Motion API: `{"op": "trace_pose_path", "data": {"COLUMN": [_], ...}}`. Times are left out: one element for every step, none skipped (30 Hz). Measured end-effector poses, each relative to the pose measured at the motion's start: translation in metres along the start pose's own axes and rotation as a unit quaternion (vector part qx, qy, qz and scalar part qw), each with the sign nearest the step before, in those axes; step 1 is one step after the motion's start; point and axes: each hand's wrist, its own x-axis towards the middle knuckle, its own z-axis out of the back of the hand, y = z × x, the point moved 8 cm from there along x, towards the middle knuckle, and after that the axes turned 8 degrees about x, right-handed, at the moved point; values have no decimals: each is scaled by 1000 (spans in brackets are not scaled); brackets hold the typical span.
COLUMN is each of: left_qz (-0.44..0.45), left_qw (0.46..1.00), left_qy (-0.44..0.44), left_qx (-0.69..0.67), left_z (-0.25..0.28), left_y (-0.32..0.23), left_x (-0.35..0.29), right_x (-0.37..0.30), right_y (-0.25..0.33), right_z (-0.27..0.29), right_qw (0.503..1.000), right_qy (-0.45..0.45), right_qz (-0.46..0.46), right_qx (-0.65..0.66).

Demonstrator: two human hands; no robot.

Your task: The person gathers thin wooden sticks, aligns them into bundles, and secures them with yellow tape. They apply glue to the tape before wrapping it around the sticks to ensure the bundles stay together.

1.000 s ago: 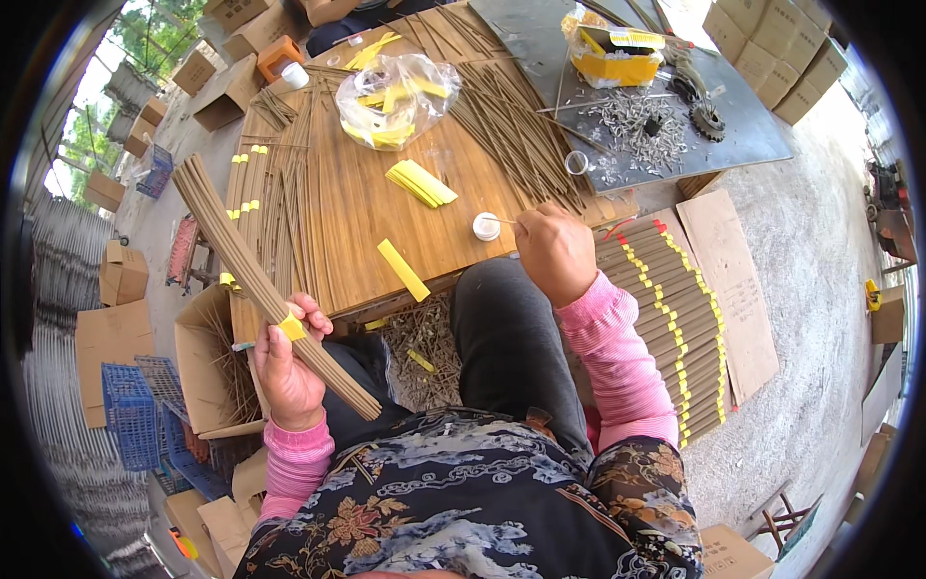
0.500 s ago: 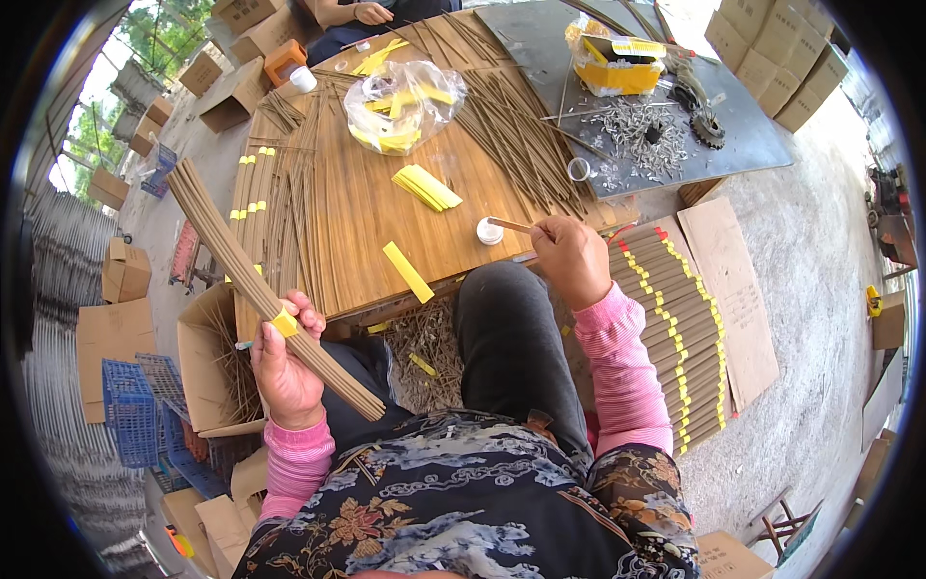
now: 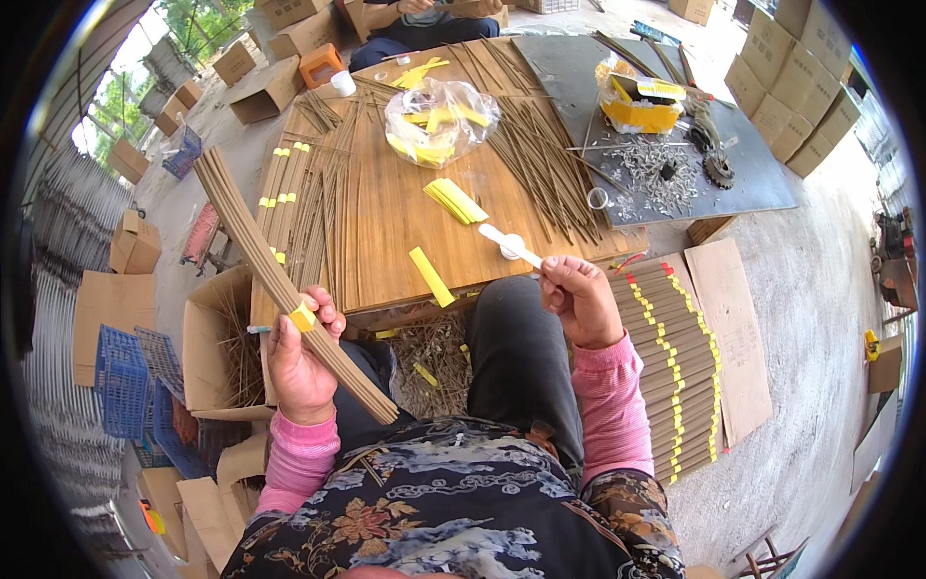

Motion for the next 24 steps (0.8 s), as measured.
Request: {"op": "trace_pose_path", "data": {"left_qz": [-2, -2, -3, -6, -6, -9, -12, -12, -15, -18, -21, -20, -17, -14, -10, -7, -10, -13, -16, -10, -11, -12, -12, -14], "left_qw": [1000, 1000, 999, 999, 999, 999, 999, 998, 998, 998, 998, 998, 998, 998, 998, 998, 998, 998, 997, 997, 997, 997, 997, 996], "left_qy": [10, 14, 17, 23, 24, 27, 35, 33, 31, 29, 27, 24, 20, 17, 14, 13, 16, 19, 24, 22, 28, 33, 39, 43], "left_qx": [-15, -22, -29, -35, -35, -35, -39, -44, -47, -52, -57, -63, -62, -60, -59, -64, -65, -66, -68, -74, -72, -70, -68, -75], "left_z": [0, 0, 0, -1, -2, -1, -3, -2, -1, 0, 1, 1, 2, 3, 5, 6, 6, 7, 7, 7, 7, 7, 7, 6], "left_y": [-1, -2, -3, -5, -5, -8, -9, -10, -13, -15, -16, -18, -19, -19, -20, -19, -19, -20, -20, -19, -19, -19, -19, -19], "left_x": [0, -2, -2, -4, -5, -5, -6, -8, -10, -12, -14, -15, -16, -17, -18, -19, -19, -19, -19, -20, -20, -21, -21, -22], "right_x": [-4, -8, -16, -23, -28, -32, -34, -36, -37, -37, -38, -39, -41, -43, -44, -46, -47, -48, -48, -48, -49, -49, -50, -51], "right_y": [-5, -13, -16, -22, -28, -35, -40, -44, -49, -53, -57, -60, -62, -66, -70, -73, -76, -79, -81, -82, -83, -85, -86, -87], "right_z": [-13, -27, -47, -64, -79, -92, -102, -112, -120, -126, -132, -138, -142, -146, -148, -150, -153, -155, -156, -158, -160, -162, -164, -166], "right_qw": [999, 998, 997, 995, 994, 992, 990, 989, 987, 986, 984, 982, 980, 977, 976, 975, 974, 972, 973, 974, 974, 972, 971, 969], "right_qy": [43, 57, 79, 91, 102, 116, 120, 125, 129, 133, 143, 153, 162, 171, 174, 176, 178, 184, 178, 173, 167, 175, 183, 190], "right_qz": [-11, -22, -28, -36, -42, -47, -50, -48, -46, -53, -58, -62, -67, -72, -81, -92, -102, -107, -109, -111, -113, -118, -123, -128], "right_qx": [22, 12, 1, -9, -21, -30, -48, -65, -83, -85, -89, -94, -99, -105, -103, -101, -99, -95, -98, -100, -102, -99, -96, -93]}}
